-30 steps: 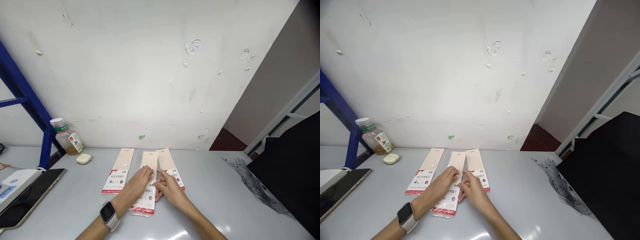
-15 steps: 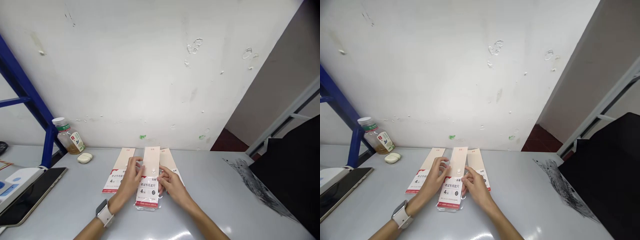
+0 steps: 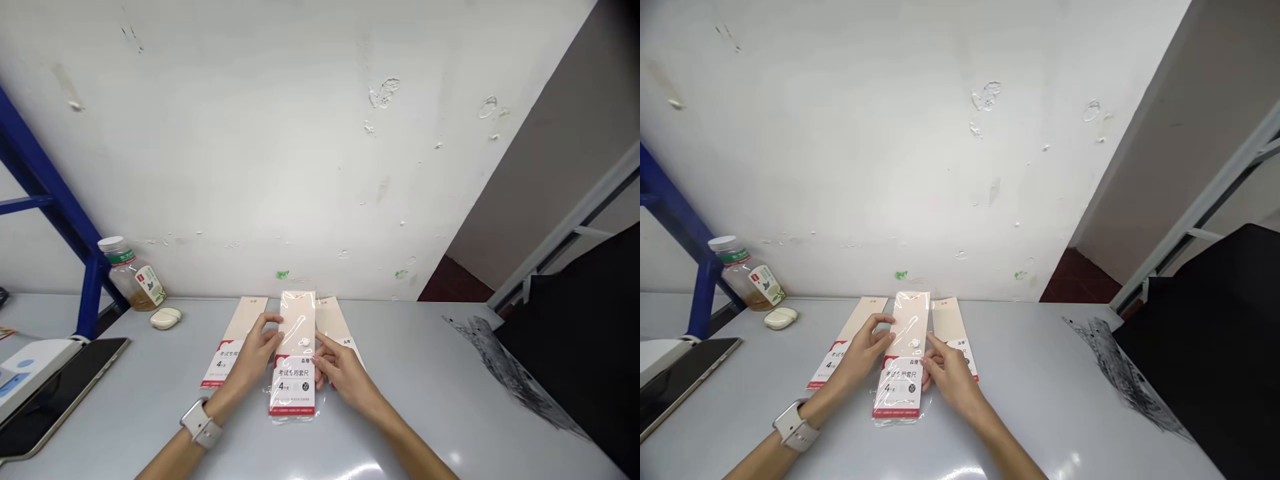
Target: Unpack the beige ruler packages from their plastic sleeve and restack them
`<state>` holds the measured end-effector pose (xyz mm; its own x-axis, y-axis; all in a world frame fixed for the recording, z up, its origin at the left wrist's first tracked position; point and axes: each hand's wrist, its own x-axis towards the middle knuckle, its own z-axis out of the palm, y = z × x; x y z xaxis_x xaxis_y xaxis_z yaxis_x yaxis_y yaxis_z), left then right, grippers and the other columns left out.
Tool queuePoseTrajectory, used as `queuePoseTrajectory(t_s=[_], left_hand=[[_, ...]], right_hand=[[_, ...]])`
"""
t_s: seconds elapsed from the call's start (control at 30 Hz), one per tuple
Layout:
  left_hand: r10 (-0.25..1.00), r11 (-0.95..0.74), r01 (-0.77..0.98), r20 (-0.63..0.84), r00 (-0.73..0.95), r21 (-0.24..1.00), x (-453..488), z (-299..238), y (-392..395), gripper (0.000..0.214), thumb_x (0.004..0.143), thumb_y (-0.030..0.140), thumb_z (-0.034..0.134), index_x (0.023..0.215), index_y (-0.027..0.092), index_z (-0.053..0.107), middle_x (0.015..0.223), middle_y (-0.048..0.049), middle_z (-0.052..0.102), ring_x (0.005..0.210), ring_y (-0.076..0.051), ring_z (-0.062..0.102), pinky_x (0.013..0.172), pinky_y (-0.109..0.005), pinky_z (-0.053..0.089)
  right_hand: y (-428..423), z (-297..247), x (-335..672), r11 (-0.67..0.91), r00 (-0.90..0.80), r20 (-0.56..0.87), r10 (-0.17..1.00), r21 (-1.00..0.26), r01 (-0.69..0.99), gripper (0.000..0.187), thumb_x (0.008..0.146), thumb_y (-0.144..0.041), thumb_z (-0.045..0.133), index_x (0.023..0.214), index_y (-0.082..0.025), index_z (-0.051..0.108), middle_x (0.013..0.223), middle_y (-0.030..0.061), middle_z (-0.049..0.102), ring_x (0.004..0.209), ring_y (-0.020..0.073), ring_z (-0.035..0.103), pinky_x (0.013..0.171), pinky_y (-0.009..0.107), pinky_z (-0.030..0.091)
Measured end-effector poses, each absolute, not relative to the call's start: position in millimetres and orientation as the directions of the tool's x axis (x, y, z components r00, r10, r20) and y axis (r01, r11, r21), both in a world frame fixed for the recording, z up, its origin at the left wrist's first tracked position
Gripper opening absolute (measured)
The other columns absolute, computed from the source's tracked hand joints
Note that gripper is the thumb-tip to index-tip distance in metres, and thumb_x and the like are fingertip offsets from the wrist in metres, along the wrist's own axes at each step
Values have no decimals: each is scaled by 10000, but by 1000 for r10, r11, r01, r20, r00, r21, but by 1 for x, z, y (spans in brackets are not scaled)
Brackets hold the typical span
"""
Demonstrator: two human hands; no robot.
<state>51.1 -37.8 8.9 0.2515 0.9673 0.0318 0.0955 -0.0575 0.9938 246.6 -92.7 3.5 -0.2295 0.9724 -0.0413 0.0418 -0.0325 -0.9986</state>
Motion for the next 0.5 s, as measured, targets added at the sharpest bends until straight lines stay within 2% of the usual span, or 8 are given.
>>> queuePoseTrajectory(t_s=[0.1, 0.2, 0.23, 0.27, 0.37, 0.43, 0.5], left_hand=[[980, -85, 156, 55, 191, 984, 41, 11, -30, 285, 837, 392, 532, 1060, 231, 457, 661, 62, 569, 506, -125, 547, 502, -233, 426], [996, -85, 428, 87, 13, 900, 19, 14, -16, 244, 871, 306, 411, 1089, 223, 483, 647, 60, 529, 459, -127, 522, 459, -231, 408], [994, -57, 556, 100, -47, 830, 11, 16, -11, 260, 877, 274, 369, 1102, 225, 487, 635, 62, 509, 453, -135, 521, 450, -235, 408], [992, -45, 600, 108, -70, 799, 2, 16, -5, 272, 875, 248, 360, 1107, 219, 499, 639, 55, 502, 467, -147, 529, 457, -245, 415], [972, -44, 722, 196, -129, 691, -17, 15, 6, 271, 838, 133, 347, 1024, 193, 534, 863, -29, 574, 676, -192, 606, 609, -310, 485], [957, -60, 780, 257, -131, 623, -23, 11, 10, 285, 822, 89, 342, 997, 185, 545, 1045, -83, 563, 870, -232, 613, 750, -361, 493], [949, -72, 818, 292, -121, 570, -25, 6, 10, 285, 829, 88, 343, 999, 177, 554, 1111, -117, 546, 966, -274, 589, 837, -427, 473]], right_hand=[[-93, 9, 253, 6, -179, -29, 983, -982, 191, 455, 862, -373, 557, 1295, -237, 588, 859, 15, 609, 665, 147, 576, 618, 297, 507], [-92, 13, 266, 95, -129, 46, 991, -910, 404, 352, 880, -350, 524, 1197, -252, 641, 1016, 39, 615, 858, 181, 586, 800, 329, 499], [-92, 14, 272, 93, -119, 42, 992, -879, 467, 339, 880, -354, 520, 1185, -268, 641, 1093, 41, 603, 939, 194, 581, 859, 337, 485], [-92, 16, 278, 74, -102, 23, 994, -849, 524, 342, 874, -366, 525, 1189, -286, 632, 1190, 40, 575, 1038, 208, 560, 910, 342, 466], [-90, 17, 295, -11, -54, -67, 996, -725, 689, 444, 814, -432, 584, 1242, -312, 587, 1428, 18, 425, 1293, 257, 403, 1042, 373, 382], [-89, 17, 303, -68, -46, -159, 986, -645, 761, 583, 748, -472, 640, 1298, -302, 543, 1500, 18, 344, 1340, 287, 344, 1073, 399, 345], [-89, 16, 308, -94, -63, -235, 970, -601, 794, 704, 685, -481, 691, 1335, -284, 506, 1532, 30, 299, 1349, 309, 323, 1077, 412, 332]])
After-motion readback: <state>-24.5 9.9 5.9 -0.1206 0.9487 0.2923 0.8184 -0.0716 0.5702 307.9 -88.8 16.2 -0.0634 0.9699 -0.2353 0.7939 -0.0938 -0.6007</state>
